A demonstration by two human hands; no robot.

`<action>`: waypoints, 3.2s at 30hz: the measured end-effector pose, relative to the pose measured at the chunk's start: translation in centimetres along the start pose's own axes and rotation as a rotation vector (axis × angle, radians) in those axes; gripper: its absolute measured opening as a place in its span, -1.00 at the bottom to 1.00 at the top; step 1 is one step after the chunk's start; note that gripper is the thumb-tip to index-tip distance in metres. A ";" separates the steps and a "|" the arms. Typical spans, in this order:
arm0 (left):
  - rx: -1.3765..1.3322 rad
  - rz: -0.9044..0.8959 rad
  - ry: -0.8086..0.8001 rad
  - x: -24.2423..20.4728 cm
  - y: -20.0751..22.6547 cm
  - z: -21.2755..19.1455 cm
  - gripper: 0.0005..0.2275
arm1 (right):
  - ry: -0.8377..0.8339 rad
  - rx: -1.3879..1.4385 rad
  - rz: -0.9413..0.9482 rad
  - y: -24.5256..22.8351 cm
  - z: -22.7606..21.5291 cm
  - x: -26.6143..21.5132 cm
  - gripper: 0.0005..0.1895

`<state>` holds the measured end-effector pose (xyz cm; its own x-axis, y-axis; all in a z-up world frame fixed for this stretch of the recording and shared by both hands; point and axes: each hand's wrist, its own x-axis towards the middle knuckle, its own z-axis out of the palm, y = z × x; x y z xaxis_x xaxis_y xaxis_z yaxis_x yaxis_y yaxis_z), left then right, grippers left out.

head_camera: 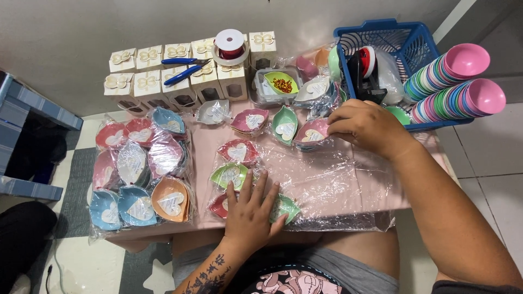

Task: The person is picking up small, colorful, leaf-shaped bowls from a table and packing them into a clear plastic bag.

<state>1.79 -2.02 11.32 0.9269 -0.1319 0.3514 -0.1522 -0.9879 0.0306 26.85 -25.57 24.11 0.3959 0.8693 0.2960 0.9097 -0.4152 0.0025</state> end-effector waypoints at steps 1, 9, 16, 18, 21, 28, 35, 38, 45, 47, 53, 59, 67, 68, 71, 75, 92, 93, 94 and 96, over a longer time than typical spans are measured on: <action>0.002 -0.002 0.001 0.0 0.0 0.0 -0.34 | 0.043 0.082 -0.004 -0.2 -0.5 0.0 -0.84; 0.024 -0.002 0.012 -0.2 0.1 0.1 -0.32 | 0.073 0.512 0.265 -2.1 -5.5 -4.8 -0.87; 0.043 0.001 -0.015 -0.3 0.0 0.4 -0.29 | 0.119 0.633 0.485 -1.9 -5.0 -14.7 -0.87; 0.055 0.006 -0.016 -0.2 0.0 0.3 -0.28 | 0.110 0.587 0.529 -2.4 -4.6 -17.0 -0.89; 0.037 -0.006 -0.003 -0.1 0.2 -0.1 -0.29 | 0.120 0.617 0.773 -3.0 -3.7 -20.1 -0.59; 0.049 -0.007 -0.003 -0.1 0.2 0.0 -0.28 | 0.135 0.614 0.811 -3.0 -2.3 -23.5 -0.77; 0.065 -0.014 -0.017 -0.2 0.2 0.3 -0.30 | 0.006 0.424 0.794 -1.9 -0.8 -23.6 -0.80; 0.055 -0.017 -0.005 -0.1 0.3 -0.2 -0.29 | 0.019 0.591 0.824 -2.8 -1.1 -22.2 -0.78; 0.033 -0.020 -0.013 0.0 0.2 -0.3 -0.29 | 0.005 0.569 0.742 -3.1 -2.5 -20.1 -0.75; 0.040 -0.009 -0.004 0.0 0.2 -0.3 -0.28 | 0.105 0.540 0.788 -3.1 -3.5 -20.4 -0.74; 0.041 -0.004 -0.022 0.0 0.1 -0.3 -0.29 | 0.137 0.557 0.788 -3.4 -3.6 -19.5 -0.77; 0.040 0.001 -0.003 0.0 0.1 -0.3 -0.28 | 0.118 0.580 0.719 -3.6 -2.2 -18.1 -0.75; 0.049 0.000 -0.009 -0.2 0.0 -0.1 -0.27 | -0.139 0.522 0.491 -4.4 4.4 -15.5 -0.68; 0.040 -0.001 -0.007 -0.1 0.0 -0.2 -0.27 | -0.129 0.452 0.433 -4.3 5.4 -15.2 -0.66; 0.012 0.001 -0.029 -0.3 -0.1 -0.3 -0.25 | -0.062 0.574 0.336 -5.6 4.8 -12.8 -0.80; -0.129 -0.012 -0.076 -0.1 -0.7 -2.3 -0.26 | -0.168 0.247 0.071 -2.6 9.4 -13.3 -0.71; -0.208 0.007 -0.037 0.3 -3.3 -3.1 -0.52 | -0.291 0.379 0.370 -7.6 6.7 -7.0 -0.70; -0.209 0.008 -0.035 0.4 -3.4 -2.8 -0.52 | -0.291 0.377 0.371 -7.6 6.4 -6.6 -0.70; -0.206 0.000 -0.026 0.3 -3.4 -2.6 -0.50 | -0.356 0.421 0.363 -7.8 6.2 -6.3 -0.72; -0.205 -0.011 -0.019 0.2 -3.4 -2.2 -0.48 | -0.423 0.467 0.354 -8.0 6.2 -5.7 -0.71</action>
<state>1.80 1.48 13.31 0.9349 -0.1249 0.3323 -0.2072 -0.9521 0.2250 18.10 -25.50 16.48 0.6049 0.7728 -0.1922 0.6392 -0.6151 -0.4615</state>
